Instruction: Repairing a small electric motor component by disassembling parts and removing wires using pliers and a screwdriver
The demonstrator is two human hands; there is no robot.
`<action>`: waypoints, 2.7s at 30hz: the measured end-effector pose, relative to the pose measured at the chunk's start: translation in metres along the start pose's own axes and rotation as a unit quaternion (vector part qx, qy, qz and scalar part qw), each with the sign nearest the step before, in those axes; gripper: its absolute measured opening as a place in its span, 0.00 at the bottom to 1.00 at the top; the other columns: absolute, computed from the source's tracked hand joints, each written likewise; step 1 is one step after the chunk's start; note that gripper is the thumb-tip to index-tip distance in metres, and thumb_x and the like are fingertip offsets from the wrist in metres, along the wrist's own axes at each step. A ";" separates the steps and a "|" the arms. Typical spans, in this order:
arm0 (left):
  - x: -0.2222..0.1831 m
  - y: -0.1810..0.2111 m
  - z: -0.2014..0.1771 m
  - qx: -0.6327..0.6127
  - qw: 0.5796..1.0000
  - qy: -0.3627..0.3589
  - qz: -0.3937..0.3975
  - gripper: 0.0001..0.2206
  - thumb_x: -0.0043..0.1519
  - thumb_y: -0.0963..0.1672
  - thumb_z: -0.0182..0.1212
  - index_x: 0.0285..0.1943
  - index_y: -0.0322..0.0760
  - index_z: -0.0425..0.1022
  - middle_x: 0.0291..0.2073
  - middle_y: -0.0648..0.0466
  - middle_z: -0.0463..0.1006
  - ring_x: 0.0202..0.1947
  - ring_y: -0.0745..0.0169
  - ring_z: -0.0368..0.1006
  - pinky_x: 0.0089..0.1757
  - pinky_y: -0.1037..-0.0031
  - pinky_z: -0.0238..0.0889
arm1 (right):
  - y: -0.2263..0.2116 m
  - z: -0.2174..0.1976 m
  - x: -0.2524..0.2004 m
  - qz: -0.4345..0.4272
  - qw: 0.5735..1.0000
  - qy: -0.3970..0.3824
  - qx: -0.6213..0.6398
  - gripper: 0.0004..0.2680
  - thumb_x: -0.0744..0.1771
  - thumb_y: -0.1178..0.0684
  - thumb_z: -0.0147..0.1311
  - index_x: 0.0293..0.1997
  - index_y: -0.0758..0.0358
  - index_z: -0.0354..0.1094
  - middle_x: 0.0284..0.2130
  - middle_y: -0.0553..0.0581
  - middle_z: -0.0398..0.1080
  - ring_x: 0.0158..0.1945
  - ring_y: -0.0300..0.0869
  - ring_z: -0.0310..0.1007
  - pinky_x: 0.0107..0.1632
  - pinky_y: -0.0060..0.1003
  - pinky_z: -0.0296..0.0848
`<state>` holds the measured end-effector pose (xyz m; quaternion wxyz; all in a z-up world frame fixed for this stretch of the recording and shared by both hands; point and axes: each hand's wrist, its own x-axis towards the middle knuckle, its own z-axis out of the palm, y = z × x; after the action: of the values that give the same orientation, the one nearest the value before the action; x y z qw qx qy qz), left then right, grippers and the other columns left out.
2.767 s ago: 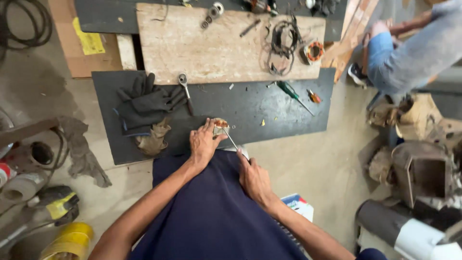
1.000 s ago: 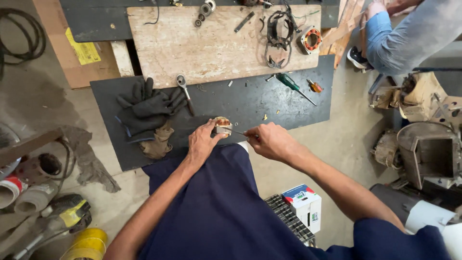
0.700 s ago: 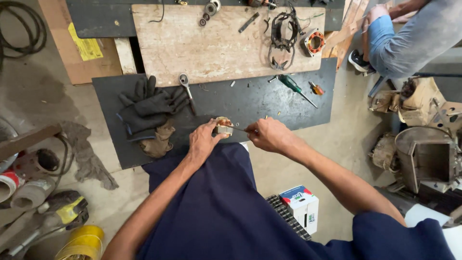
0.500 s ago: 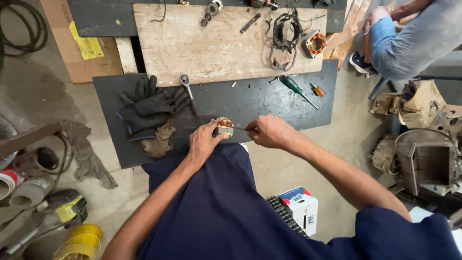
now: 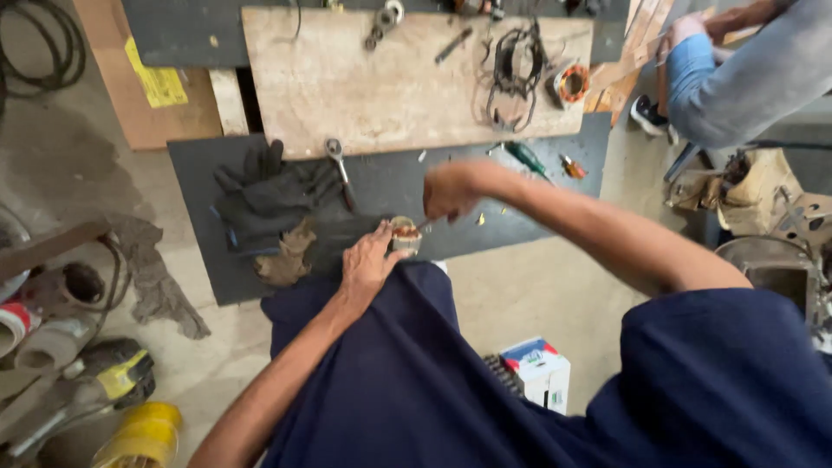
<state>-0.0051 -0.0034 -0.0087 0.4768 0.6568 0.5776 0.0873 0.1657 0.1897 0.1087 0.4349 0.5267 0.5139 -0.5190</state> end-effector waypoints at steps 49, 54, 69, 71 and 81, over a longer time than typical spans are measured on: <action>0.019 -0.004 0.003 0.014 0.999 -0.036 -0.011 0.29 0.61 0.58 0.62 0.66 0.42 0.74 0.64 0.50 0.75 0.55 0.41 0.78 0.49 0.45 0.72 | 0.035 0.184 -0.026 -0.028 0.929 0.294 0.223 0.14 0.67 0.50 0.50 0.57 0.52 0.75 0.45 0.66 0.79 0.52 0.66 0.77 0.54 0.59 0.74; 0.017 -0.003 -0.001 -0.016 0.999 -0.026 -0.014 0.30 0.61 0.59 0.61 0.68 0.43 0.73 0.63 0.47 0.76 0.54 0.39 0.78 0.48 0.44 0.71 | 0.029 0.218 -0.022 0.045 0.940 0.332 0.060 0.15 0.67 0.45 0.46 0.61 0.36 0.69 0.35 0.63 0.79 0.41 0.60 0.81 0.45 0.58 0.79; 0.014 0.003 -0.012 0.015 0.999 -0.048 -0.013 0.30 0.61 0.58 0.61 0.68 0.41 0.73 0.64 0.48 0.74 0.54 0.36 0.77 0.49 0.43 0.70 | 0.015 0.231 -0.042 0.035 0.924 0.329 0.194 0.17 0.69 0.43 0.46 0.68 0.35 0.65 0.40 0.60 0.80 0.49 0.62 0.78 0.54 0.61 0.75; 0.009 0.005 -0.014 0.011 0.999 -0.047 -0.016 0.30 0.61 0.58 0.61 0.68 0.42 0.73 0.64 0.49 0.75 0.54 0.37 0.77 0.50 0.43 0.70 | 0.022 0.231 -0.041 0.036 0.920 0.336 0.199 0.16 0.68 0.42 0.49 0.65 0.33 0.67 0.40 0.56 0.80 0.49 0.60 0.78 0.53 0.59 0.76; 0.012 0.003 -0.012 0.011 0.998 -0.051 -0.020 0.31 0.61 0.60 0.60 0.70 0.46 0.71 0.64 0.51 0.75 0.57 0.40 0.76 0.51 0.42 0.69 | 0.038 0.203 -0.068 0.019 0.930 0.299 0.212 0.16 0.66 0.42 0.54 0.60 0.39 0.72 0.45 0.61 0.79 0.55 0.63 0.74 0.60 0.58 0.72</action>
<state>-0.0071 0.0134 -0.0057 0.5001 0.6537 0.5667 0.0375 0.1875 -0.0216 0.1562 0.1487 0.7470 0.4881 -0.4262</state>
